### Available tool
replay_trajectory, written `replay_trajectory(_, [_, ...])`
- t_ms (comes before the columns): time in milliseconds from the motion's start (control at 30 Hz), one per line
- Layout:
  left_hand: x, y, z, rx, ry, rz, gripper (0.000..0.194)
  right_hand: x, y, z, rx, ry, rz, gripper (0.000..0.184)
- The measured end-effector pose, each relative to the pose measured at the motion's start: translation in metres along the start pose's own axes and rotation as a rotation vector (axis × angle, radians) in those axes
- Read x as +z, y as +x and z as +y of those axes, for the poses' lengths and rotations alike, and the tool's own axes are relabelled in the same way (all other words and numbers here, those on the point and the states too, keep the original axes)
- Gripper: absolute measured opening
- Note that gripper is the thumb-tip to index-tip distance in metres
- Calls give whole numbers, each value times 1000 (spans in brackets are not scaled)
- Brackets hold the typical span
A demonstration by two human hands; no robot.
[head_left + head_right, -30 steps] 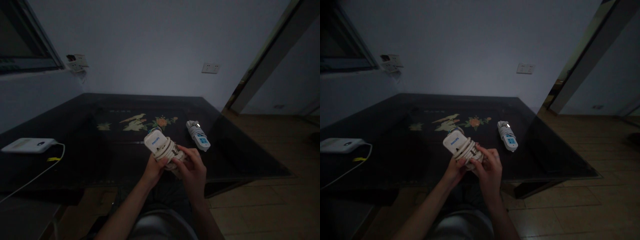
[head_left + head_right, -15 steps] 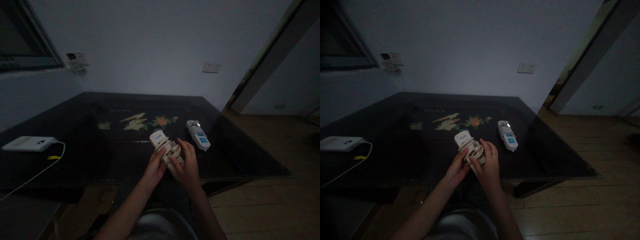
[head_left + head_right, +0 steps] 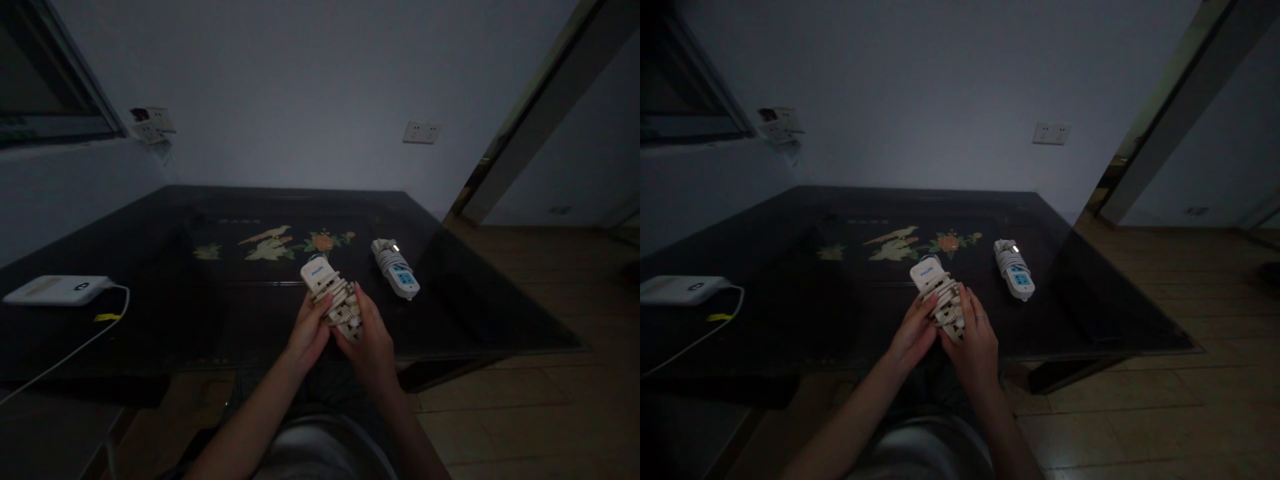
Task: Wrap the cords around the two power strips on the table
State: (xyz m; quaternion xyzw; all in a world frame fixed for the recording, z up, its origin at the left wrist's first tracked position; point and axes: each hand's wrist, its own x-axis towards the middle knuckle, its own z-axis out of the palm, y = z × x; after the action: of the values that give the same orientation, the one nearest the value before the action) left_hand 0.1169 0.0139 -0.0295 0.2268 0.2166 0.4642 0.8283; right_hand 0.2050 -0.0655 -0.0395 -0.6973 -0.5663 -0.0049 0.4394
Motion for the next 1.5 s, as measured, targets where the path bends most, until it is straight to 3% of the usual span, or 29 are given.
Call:
replay_trajectory(267, [-1,-8,-4,57,122,-75,83,6,-3,2,-36,-46,83,81])
replay_trajectory(567, [-6,-5,-10,61,193,-109,102,9,0,-2,52,6,70,78])
replay_trajectory(1033, [-5,-3,-14,135,276,-58,94,15,-6,3,26,29,150,66])
replay_trajectory(1167, [-10,-1,-12,131,301,-39,89,11,-4,5,-4,73,99,66])
replay_trajectory(1367, [-13,-3,-2,101,353,-67,89,-3,8,14,-3,280,-62,80])
replay_trajectory(1500, [-9,-6,-1,122,352,-108,89,-11,13,18,-82,304,-66,63])
